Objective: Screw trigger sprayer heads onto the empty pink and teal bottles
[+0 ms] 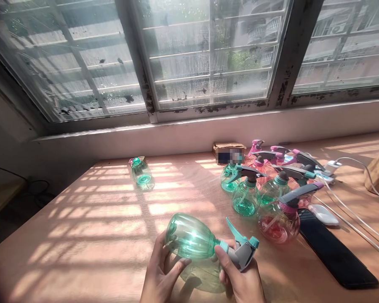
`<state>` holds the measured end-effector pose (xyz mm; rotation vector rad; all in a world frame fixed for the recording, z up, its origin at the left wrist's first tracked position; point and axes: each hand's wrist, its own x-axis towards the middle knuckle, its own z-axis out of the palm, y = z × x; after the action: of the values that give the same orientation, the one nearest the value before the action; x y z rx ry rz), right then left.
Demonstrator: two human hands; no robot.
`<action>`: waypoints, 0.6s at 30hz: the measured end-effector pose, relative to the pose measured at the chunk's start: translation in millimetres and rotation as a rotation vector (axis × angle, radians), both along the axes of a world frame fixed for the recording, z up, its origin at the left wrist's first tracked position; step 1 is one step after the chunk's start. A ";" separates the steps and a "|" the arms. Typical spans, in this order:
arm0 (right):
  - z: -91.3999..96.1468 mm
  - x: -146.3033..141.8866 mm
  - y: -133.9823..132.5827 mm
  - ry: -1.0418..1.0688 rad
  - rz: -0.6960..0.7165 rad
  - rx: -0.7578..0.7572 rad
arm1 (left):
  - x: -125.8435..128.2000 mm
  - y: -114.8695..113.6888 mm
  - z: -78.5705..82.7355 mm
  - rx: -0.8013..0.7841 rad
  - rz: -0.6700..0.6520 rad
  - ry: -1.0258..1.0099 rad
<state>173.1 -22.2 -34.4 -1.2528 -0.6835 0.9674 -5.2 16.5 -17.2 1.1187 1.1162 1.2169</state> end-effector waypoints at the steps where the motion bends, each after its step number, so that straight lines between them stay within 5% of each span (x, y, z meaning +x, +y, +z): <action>1: 0.9 -0.3 -0.3 0.005 0.006 0.003 | 0.2 -0.6 0.7 -0.003 -0.014 -0.003; 9: 5.5 -2.6 -2.5 0.023 0.045 0.021 | -2.0 -4.8 15.0 -0.009 -0.074 -0.026; 18: 7.6 -2.9 -2.6 0.140 0.026 0.052 | 0.0 -0.3 3.5 0.055 0.048 0.018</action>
<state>170.2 -24.8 -26.7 -1.1215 -0.6135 1.0420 -5.2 16.2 -13.7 1.1518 1.1345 1.2838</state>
